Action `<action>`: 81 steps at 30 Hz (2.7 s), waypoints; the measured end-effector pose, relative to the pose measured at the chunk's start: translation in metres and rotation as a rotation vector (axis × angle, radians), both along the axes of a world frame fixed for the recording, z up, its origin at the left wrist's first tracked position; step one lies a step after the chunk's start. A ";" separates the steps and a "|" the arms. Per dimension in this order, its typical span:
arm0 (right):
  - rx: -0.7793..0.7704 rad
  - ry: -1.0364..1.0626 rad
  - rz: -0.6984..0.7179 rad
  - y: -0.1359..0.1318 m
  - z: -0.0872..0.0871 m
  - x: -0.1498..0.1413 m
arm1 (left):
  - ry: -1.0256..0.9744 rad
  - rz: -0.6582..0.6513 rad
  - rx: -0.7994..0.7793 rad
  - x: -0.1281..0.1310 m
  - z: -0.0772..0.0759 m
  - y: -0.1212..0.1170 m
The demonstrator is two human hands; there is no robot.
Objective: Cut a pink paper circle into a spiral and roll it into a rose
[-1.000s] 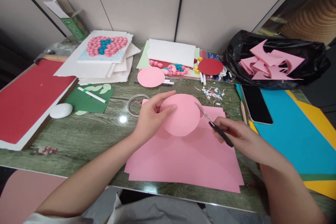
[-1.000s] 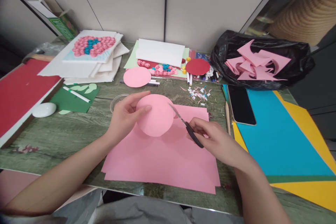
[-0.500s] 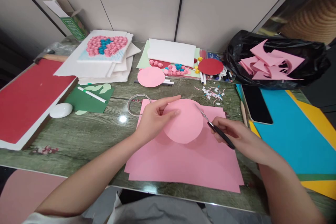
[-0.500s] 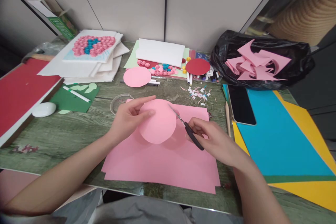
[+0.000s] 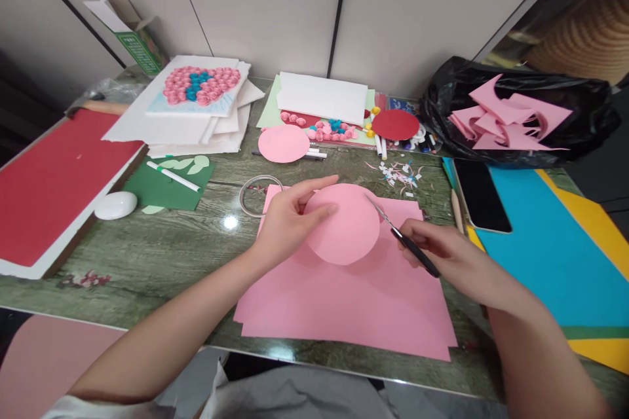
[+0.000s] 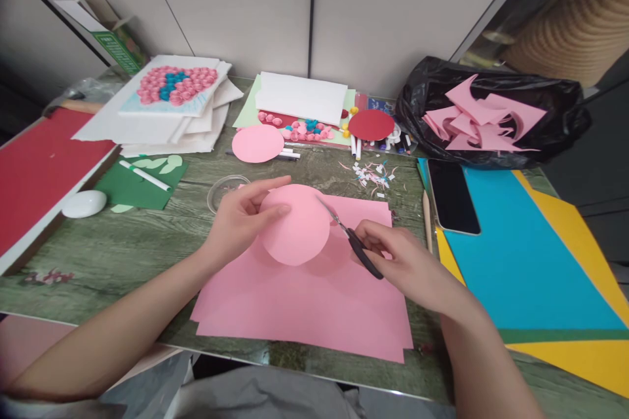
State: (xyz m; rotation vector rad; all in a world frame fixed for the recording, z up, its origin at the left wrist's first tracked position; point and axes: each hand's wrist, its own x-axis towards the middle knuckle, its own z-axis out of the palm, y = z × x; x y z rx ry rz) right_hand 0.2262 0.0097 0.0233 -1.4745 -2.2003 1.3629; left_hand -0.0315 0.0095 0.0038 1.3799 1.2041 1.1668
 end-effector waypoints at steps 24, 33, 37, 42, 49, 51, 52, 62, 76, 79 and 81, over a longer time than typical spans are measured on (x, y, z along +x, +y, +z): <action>-0.009 -0.011 0.052 0.002 0.002 0.006 | 0.041 0.097 0.007 -0.002 0.003 0.001; -0.035 0.005 0.053 0.001 0.003 0.004 | 0.089 0.107 0.043 -0.003 0.002 0.001; -0.048 0.005 0.030 -0.001 0.004 -0.001 | 0.102 0.089 0.038 -0.001 0.000 0.001; -0.047 0.021 -0.002 -0.003 0.005 -0.008 | 0.078 0.060 0.000 0.002 -0.001 -0.001; -0.030 0.008 0.017 -0.002 0.004 -0.004 | 0.147 0.088 0.034 0.002 0.003 0.000; -0.022 0.001 0.025 -0.002 0.003 -0.003 | 0.149 0.092 0.038 0.002 0.004 0.000; -0.018 -0.003 0.029 -0.002 0.003 -0.002 | 0.145 0.091 0.035 0.002 0.004 0.000; -0.011 -0.024 0.046 -0.001 0.002 0.002 | 0.162 0.108 0.020 0.000 0.001 -0.001; -0.015 -0.020 0.057 -0.001 0.000 0.003 | 0.147 0.121 0.022 -0.001 0.001 0.000; -0.014 -0.005 0.041 0.001 -0.001 0.004 | 0.137 0.103 0.018 -0.001 0.001 0.000; -0.014 0.000 0.035 0.002 -0.002 0.004 | 0.137 0.093 0.039 -0.001 0.001 0.001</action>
